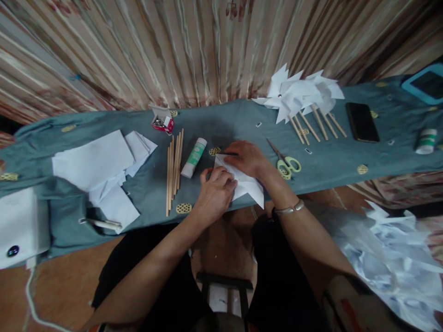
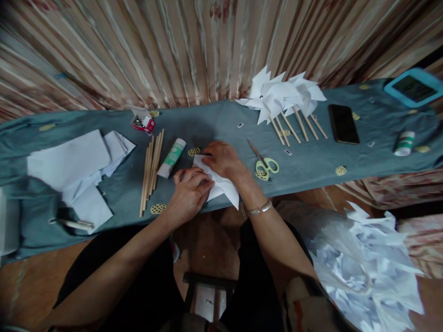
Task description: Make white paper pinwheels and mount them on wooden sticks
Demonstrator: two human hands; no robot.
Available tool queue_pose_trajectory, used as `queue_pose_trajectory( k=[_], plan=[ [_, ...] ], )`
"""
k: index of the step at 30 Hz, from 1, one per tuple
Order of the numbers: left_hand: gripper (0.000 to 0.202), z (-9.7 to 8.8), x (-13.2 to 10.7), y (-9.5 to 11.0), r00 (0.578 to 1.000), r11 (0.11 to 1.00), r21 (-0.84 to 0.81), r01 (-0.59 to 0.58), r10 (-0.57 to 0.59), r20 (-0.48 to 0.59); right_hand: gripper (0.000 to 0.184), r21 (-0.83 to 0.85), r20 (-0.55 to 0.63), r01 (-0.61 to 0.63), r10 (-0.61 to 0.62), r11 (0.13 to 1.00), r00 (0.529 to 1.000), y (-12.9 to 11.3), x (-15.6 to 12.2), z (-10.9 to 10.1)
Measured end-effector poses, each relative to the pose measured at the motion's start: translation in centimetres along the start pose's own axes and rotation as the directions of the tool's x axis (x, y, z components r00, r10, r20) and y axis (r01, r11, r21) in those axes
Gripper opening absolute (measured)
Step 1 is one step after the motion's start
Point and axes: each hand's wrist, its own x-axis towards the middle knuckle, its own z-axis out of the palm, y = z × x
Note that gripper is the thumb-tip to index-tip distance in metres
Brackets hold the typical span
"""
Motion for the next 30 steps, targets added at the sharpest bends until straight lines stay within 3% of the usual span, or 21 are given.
queue_pose_trajectory(
  k=[6,12,18,30],
  plan=[
    [0.019,0.2,-0.2,-0.1,0.999,1.000,0.010,0.002,-0.002,-0.034,0.016,0.201,0.045,-0.062,0.054,0.978,0.998,0.0,0.7,-0.7],
    [0.019,0.1,-0.3,0.0,1.000,1.000,0.004,0.012,-0.012,-0.019,0.018,0.380,-0.119,0.066,-0.022,0.923,0.993,0.7,0.0,-0.2],
    [0.020,0.0,-0.4,0.1,1.000,1.000,0.012,0.021,-0.020,-0.016,0.019,0.255,-0.222,0.137,-0.080,0.957,0.972,0.5,-1.8,0.1],
    [0.023,0.2,-0.5,0.0,0.999,1.000,0.007,-0.002,0.002,-0.052,0.021,0.086,-0.184,0.147,-0.129,0.985,0.974,0.5,-5.5,0.1]
  ],
)
